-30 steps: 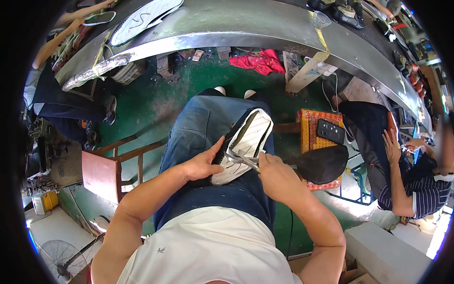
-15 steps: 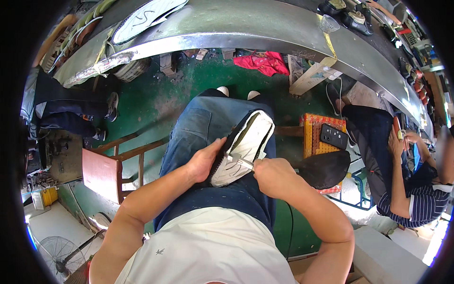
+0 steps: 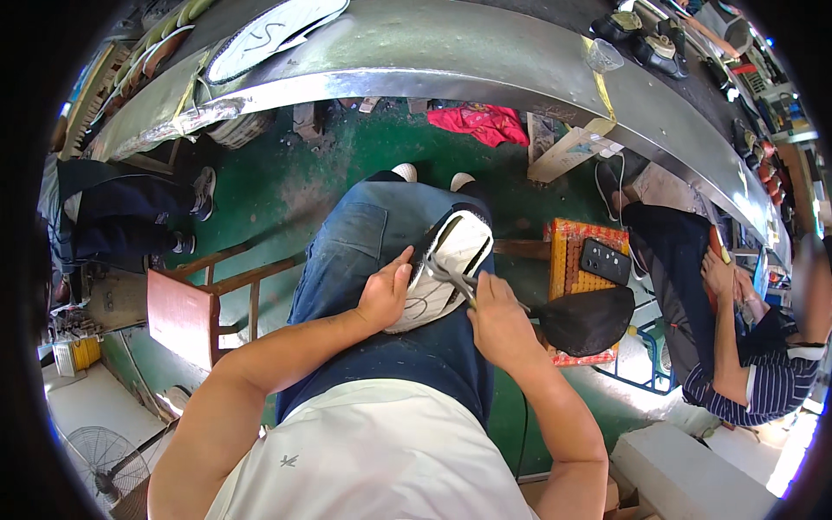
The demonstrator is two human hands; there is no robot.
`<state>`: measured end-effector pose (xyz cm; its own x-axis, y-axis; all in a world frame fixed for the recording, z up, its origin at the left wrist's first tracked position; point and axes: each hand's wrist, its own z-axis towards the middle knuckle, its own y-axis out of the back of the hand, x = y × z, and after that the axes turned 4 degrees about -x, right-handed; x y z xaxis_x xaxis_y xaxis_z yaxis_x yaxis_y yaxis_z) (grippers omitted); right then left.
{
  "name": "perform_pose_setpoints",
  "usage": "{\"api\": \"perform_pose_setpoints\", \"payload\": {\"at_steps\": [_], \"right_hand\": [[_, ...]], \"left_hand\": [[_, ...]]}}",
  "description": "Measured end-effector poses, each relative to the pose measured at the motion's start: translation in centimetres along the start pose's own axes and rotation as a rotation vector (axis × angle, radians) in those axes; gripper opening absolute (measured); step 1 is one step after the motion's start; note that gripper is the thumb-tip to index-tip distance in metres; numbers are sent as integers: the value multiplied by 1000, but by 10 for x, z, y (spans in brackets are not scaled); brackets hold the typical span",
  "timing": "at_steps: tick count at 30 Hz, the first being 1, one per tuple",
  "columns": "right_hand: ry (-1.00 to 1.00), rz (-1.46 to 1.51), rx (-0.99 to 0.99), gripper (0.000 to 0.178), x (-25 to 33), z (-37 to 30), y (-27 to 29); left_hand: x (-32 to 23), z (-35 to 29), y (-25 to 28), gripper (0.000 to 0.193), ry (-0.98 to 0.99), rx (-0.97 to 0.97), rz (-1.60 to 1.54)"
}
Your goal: The worker uses a hand tool to pull and secure the shoe upper onto the last, preparing the shoe for sole attachment.
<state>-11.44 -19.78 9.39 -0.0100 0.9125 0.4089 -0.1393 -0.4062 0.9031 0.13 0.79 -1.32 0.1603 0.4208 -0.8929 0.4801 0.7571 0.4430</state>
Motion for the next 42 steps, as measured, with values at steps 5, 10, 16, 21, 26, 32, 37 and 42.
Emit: {"api": "perform_pose_setpoints", "payload": {"at_steps": [5, 10, 16, 21, 26, 32, 37, 42], "right_hand": [[-231, 64, 200, 32, -23, -5, -36], [-332, 251, 173, 26, -36, -34, -36], [-476, 477, 373, 27, -43, 16, 13], [-330, 193, 229, 32, -52, 22, -37], [-230, 282, 119, 40, -41, 15, -24], [-378, 461, 241, 36, -8, -5, -15], [-447, 427, 490, 38, -6, -15, -23], [-483, 639, 184, 37, 4, -28, -22]], "left_hand": [[-4, 8, 7, 53, -227, 109, 184], [-17, 17, 18, 56, -456, 325, 416], [-36, 37, 24, 65, -350, 504, 525], [-86, 51, 33, 75, -128, 839, 753], [-46, 32, 34, 78, -344, 649, 572], [-14, -10, 28, 82, 130, 323, 77], [-29, 0, 50, 117, 192, 689, 87], [-41, 14, 58, 125, 170, 751, 151]]}}
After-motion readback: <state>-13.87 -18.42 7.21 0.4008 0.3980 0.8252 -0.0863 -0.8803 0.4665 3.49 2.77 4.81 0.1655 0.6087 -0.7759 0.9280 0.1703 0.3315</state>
